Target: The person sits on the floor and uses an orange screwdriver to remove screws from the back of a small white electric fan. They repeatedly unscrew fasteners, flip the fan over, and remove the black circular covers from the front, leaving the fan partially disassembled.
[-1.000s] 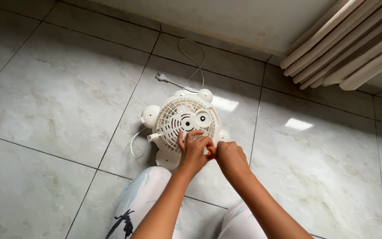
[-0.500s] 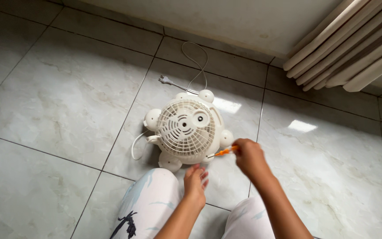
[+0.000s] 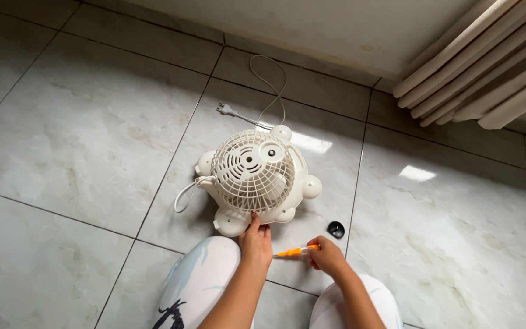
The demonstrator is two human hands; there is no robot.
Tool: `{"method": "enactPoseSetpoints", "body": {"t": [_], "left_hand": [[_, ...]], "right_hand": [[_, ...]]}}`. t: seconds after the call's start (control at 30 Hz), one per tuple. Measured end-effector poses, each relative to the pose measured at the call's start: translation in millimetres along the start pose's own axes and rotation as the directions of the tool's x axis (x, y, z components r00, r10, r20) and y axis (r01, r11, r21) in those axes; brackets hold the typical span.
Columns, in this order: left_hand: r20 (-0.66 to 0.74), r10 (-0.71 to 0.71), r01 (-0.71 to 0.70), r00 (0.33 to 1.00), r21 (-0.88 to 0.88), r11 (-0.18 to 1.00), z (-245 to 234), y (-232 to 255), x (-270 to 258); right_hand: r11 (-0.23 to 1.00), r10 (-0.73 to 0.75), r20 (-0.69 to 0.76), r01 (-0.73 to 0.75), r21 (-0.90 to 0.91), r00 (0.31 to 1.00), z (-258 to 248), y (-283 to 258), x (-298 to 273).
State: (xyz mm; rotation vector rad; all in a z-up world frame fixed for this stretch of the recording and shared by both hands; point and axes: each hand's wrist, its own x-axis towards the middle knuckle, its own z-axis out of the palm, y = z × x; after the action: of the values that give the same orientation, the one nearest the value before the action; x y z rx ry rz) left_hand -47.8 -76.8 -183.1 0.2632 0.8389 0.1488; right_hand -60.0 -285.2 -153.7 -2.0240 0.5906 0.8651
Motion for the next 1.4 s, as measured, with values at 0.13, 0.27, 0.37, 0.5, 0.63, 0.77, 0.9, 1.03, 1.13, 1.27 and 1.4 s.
{"method": "enactPoseSetpoints", "body": {"t": [0.13,0.27,0.37,0.5,0.63,0.77,0.9,1.03,1.13,1.27,1.4], "left_hand": [[0.022,-0.032,0.033,0.999,-0.040,0.999,10.9,6.7,-6.7],[0.032,-0.028,0.025,0.999,0.085,0.996,28.3,16.5,-16.4],[0.037,-0.011,0.006,0.999,0.141,0.990,40.8,21.7,-29.4],[0.088,0.106,-0.126,0.990,0.261,0.957,64.4,38.4,-41.0],[0.328,0.283,-0.400,0.901,0.380,0.834,99.1,62.6,-57.0],[0.593,0.398,-0.705,0.700,0.661,0.256,141.4,68.1,-78.7],[0.511,0.370,-0.631,0.775,0.653,0.419,170.3,41.6,-101.3],[0.339,-0.172,0.307,0.925,-0.402,0.862,153.6,30.3,-109.8],[0.405,-0.310,0.500,0.860,-0.553,0.666,144.3,6.8,-99.2],[0.742,-0.473,0.361,0.475,-0.654,-0.664,147.6,-24.3,-93.2],[0.922,0.020,-0.647,0.386,0.286,-0.707,163.9,-39.7,-105.1]], "right_hand": [[0.882,-0.189,-0.161,0.095,-0.461,0.969,8.5,-8.6,-5.4],[0.912,-0.406,-0.490,0.304,-0.276,0.772,19.2,-58.0,4.9],[0.797,-0.472,-0.638,0.604,-0.014,0.608,32.5,-102.8,11.0],[0.795,-0.510,-0.662,0.595,-0.119,0.549,58.4,-144.4,-2.9],[0.751,-0.468,-0.625,0.653,0.092,0.625,69.4,-168.7,-29.2],[0.434,-0.216,-0.423,0.474,0.766,0.880,74.6,-193.0,-38.4],[-0.114,-0.274,-0.178,0.152,0.982,0.945,79.2,-188.1,-48.0],[-0.409,-0.354,-0.130,-0.028,0.912,0.926,80.8,-171.6,-44.6],[-0.521,-0.362,-0.095,-0.117,0.846,0.927,89.9,-163.3,-35.3],[-0.656,-0.380,0.004,-0.273,0.704,0.925,78.6,-152.3,-29.1],[-0.627,-0.392,0.021,-0.284,0.725,0.920,71.4,-148.1,-27.8]]}}
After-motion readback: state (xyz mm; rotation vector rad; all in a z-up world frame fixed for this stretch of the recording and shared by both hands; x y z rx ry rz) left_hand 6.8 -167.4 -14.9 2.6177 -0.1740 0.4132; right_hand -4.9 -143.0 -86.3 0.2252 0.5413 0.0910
